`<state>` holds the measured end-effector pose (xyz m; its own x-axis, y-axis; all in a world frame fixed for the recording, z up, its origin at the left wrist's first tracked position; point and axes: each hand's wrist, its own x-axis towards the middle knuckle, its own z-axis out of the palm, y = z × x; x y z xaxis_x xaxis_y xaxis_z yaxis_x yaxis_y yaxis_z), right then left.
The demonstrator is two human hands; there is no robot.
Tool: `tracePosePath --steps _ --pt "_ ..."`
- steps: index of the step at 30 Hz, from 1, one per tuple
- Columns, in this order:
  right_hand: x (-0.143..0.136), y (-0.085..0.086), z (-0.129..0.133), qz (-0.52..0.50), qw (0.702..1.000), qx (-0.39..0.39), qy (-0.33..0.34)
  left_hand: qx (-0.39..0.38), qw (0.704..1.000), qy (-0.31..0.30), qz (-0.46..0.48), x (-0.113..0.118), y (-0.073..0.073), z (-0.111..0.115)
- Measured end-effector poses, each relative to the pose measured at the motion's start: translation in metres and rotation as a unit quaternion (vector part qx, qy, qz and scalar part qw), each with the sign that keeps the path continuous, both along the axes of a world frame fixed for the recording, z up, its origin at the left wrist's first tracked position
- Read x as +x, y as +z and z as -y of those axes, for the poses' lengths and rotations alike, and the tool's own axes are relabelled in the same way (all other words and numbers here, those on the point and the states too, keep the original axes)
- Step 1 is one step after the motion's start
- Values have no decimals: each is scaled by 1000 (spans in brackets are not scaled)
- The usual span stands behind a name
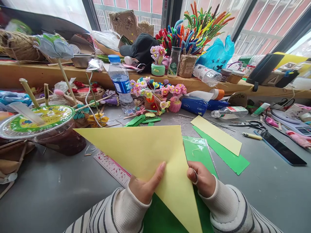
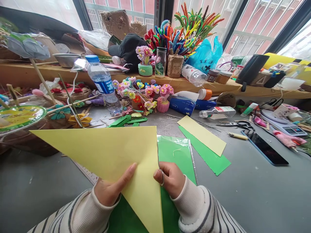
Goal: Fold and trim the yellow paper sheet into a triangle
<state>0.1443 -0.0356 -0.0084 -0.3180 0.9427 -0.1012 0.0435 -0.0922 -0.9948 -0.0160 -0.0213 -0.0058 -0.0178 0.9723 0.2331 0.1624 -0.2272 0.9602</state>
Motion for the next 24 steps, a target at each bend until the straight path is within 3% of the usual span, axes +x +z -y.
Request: tracePosePath --steps 24 --pt "1 -5 -2 -37 999 -10 -7 -6 1000 1 9 1 -2 1"
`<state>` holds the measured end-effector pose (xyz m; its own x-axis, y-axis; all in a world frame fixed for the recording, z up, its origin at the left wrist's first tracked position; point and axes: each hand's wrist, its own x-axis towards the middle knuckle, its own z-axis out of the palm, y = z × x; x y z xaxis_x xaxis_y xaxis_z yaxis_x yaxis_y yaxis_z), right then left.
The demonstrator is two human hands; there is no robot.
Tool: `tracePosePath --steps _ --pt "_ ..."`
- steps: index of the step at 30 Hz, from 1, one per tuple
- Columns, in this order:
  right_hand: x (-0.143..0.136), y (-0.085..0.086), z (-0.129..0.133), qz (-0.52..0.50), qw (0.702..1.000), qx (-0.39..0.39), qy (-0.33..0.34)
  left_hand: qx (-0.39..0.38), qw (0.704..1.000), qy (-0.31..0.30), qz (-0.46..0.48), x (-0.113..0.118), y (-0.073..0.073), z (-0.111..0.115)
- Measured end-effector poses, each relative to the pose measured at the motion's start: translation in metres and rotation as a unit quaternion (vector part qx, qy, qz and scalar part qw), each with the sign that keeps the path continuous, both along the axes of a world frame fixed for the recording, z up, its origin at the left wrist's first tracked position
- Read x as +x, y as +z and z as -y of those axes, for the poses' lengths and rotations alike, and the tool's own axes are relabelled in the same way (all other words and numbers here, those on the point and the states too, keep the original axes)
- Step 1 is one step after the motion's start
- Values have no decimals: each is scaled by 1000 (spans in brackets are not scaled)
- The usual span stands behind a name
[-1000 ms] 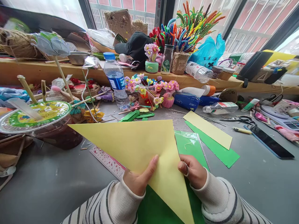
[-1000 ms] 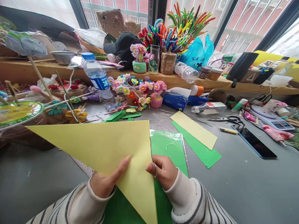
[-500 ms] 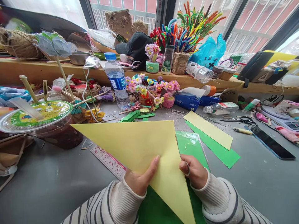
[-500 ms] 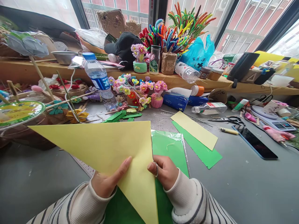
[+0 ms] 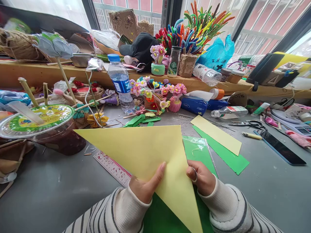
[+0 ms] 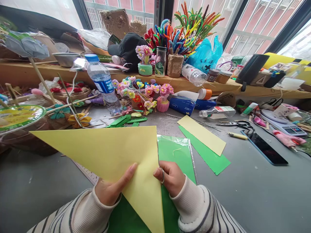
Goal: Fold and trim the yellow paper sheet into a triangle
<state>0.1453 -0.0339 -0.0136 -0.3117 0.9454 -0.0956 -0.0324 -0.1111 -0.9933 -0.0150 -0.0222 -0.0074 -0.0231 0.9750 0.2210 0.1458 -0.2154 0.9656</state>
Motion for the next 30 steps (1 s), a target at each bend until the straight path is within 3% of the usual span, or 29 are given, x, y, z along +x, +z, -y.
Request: tracePosePath --steps 24,30 --pt "0 1 1 4 1000 27 -14 9 999 -21 -43 -2 -2 0" --pt "1 -1 1 11 1000 2 -9 13 999 -22 -22 -1 -3 0"
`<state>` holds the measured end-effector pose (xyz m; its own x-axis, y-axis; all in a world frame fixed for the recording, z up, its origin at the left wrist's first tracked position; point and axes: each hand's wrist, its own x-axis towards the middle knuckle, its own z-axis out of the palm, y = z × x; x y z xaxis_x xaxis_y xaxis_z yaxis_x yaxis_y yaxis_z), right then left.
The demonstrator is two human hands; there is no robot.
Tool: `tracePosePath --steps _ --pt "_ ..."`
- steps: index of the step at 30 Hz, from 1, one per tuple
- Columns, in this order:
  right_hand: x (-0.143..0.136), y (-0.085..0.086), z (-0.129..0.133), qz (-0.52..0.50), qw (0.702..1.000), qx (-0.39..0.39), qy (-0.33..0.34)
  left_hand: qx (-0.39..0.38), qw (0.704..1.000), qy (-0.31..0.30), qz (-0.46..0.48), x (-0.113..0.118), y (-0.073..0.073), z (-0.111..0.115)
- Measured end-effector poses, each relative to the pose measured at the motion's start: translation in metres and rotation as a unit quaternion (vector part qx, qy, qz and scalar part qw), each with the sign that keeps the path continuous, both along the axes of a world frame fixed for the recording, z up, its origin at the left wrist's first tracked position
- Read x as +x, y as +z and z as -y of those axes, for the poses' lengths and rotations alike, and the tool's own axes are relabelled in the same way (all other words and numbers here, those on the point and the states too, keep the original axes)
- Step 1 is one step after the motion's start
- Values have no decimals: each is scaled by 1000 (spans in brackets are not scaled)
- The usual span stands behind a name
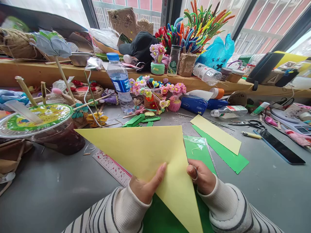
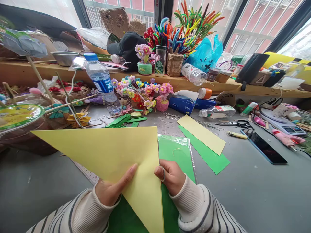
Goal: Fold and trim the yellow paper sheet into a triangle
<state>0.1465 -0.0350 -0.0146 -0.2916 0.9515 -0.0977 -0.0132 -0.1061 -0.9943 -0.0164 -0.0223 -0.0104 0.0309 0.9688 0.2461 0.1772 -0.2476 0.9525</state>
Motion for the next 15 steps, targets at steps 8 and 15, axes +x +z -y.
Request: tracePosePath --steps 8,15 --pt "1 3 1 14 999 25 -16 2 1000 -17 -2 0 2 0" --pt "0 1 1 -4 1000 5 -8 7 1000 -6 -13 0 2 0"
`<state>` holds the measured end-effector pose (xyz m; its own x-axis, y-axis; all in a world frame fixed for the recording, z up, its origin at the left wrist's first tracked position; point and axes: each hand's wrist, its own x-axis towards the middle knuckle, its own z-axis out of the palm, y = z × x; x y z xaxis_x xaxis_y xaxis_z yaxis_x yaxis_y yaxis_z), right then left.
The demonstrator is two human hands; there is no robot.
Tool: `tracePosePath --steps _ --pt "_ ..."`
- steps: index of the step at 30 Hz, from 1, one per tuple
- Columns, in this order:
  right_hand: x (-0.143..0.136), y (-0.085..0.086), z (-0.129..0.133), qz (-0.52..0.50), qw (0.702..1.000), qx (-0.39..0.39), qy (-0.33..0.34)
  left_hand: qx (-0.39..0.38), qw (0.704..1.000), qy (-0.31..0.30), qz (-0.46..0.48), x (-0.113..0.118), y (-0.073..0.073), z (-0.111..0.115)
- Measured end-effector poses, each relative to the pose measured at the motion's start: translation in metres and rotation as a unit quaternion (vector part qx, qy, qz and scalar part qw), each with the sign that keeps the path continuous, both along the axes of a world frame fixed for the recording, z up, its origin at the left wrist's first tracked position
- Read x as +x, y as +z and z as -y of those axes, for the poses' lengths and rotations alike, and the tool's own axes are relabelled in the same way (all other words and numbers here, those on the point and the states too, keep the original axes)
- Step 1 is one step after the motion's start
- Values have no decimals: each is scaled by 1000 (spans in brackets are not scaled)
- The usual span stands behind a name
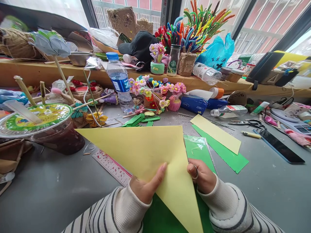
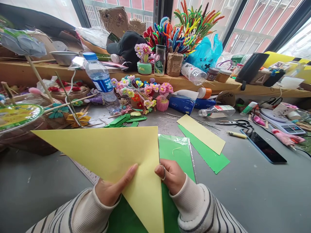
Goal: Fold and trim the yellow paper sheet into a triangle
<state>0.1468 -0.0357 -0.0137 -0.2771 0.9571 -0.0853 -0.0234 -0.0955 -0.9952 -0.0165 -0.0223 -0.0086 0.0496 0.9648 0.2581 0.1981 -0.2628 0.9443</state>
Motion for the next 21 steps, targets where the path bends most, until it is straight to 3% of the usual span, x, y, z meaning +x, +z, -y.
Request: tracePosePath --steps 7,14,21 --pt "1 0 0 2 1000 15 -9 15 1000 -15 -6 0 0 0" --pt "0 0 1 0 999 -38 -8 1 1000 -15 -4 0 1 0" --pt "0 3 -2 26 999 16 -12 -7 1000 -20 -5 -1 -1 1"
